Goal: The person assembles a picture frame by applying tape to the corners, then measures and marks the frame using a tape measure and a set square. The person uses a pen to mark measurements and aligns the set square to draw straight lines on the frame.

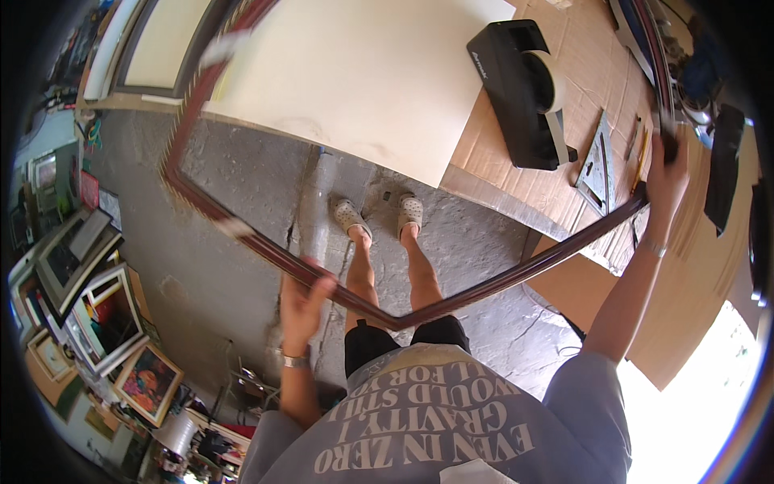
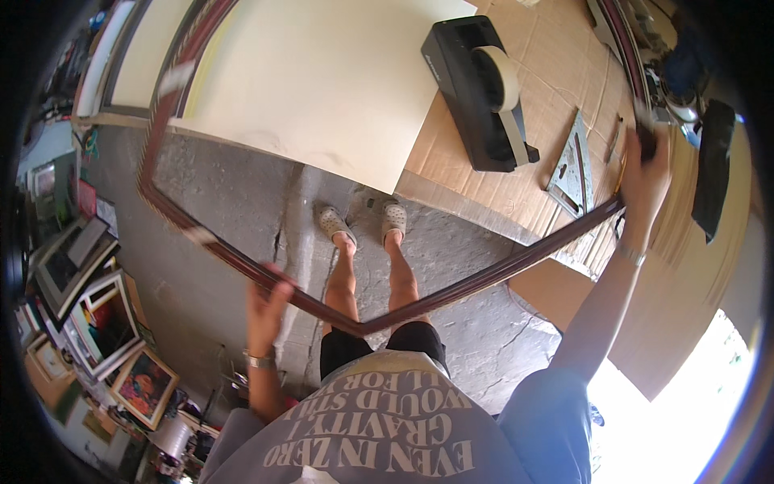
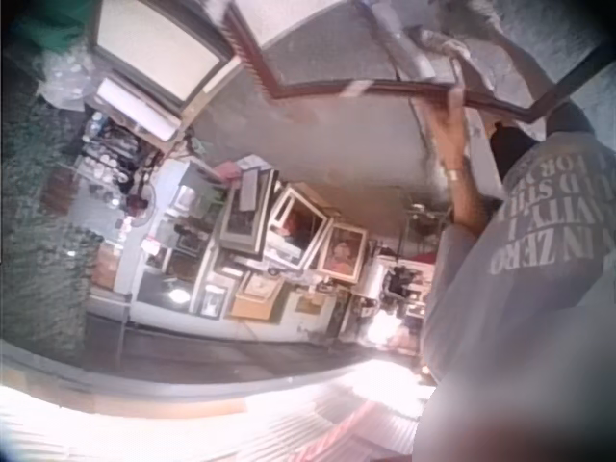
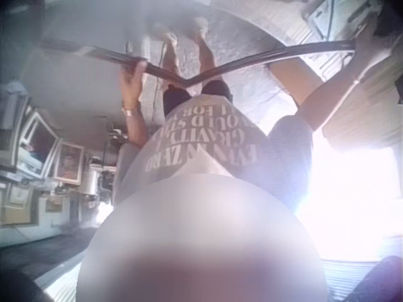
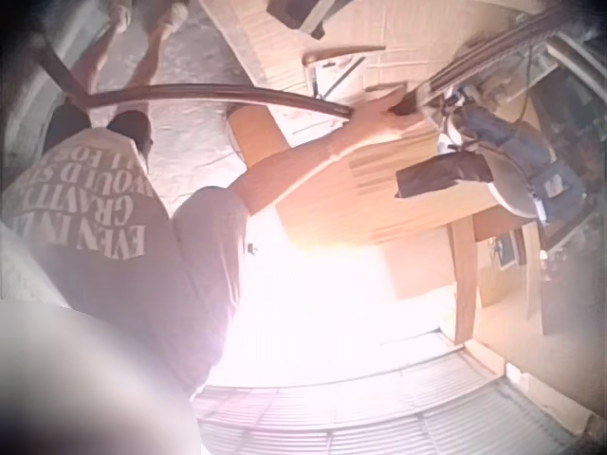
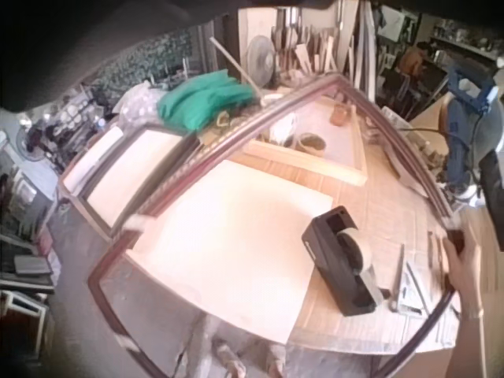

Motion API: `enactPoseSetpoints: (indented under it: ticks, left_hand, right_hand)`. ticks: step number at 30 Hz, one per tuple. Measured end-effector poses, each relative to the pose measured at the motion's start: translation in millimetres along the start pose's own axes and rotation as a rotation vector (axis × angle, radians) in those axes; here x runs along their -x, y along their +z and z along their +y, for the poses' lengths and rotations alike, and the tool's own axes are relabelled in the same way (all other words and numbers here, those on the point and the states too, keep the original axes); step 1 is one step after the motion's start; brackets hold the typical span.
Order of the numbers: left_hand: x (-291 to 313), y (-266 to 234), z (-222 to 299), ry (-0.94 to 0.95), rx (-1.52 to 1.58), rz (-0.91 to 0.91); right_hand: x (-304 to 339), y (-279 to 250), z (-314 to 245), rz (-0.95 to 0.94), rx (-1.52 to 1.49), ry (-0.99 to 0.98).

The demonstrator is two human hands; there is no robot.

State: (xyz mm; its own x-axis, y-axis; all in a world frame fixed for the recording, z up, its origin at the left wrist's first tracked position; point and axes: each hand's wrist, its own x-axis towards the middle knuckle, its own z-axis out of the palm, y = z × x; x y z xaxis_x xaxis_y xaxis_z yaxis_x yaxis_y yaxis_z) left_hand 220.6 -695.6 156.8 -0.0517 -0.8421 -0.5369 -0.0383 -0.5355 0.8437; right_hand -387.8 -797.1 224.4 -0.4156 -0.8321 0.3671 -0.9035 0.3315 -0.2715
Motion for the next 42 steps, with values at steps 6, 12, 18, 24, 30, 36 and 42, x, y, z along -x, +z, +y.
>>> enactPoseSetpoints:
  ticks: [6, 12, 18, 24, 30, 36, 42]
  left_hand:
    - [-101.5, -16.0, 94.9, 0.390, -0.435, 0.169]
    - [-203.5, 15.6, 122.1, 0.725, -0.970, 0.012]
    - [-228.1, 34.8, 133.2, 0.951, -1.201, 0.120]
    - [-90.5, 50.1, 81.0, 0.802, -0.480, -0.142]
    - [-2.2, 61.9, -15.4, 0.101, -0.340, -0.600]
    - [3.1, 58.9, -47.4, 0.019, -0.424, -0.665]
    - [-4.4, 59.5, -57.0, -0.076, -0.407, -0.604]
  right_hand:
    - [228.6, -12.7, -5.2, -0.105, -0.090, 0.596]
    - [298.4, 11.3, -20.5, -0.010, -0.253, 0.776]
    - [241.4, 1.3, -82.5, -0.013, 0.549, 0.351]
    - [105.4, 23.4, -138.9, -0.470, -0.950, 0.520]
    - [51.7, 22.4, -124.0, -0.896, -0.855, 0.596]
    - [85.1, 23.3, -101.0, -0.714, -1.463, 0.643]
    - [126.6, 41.0, -77.2, -0.629, -1.861, 0.268]
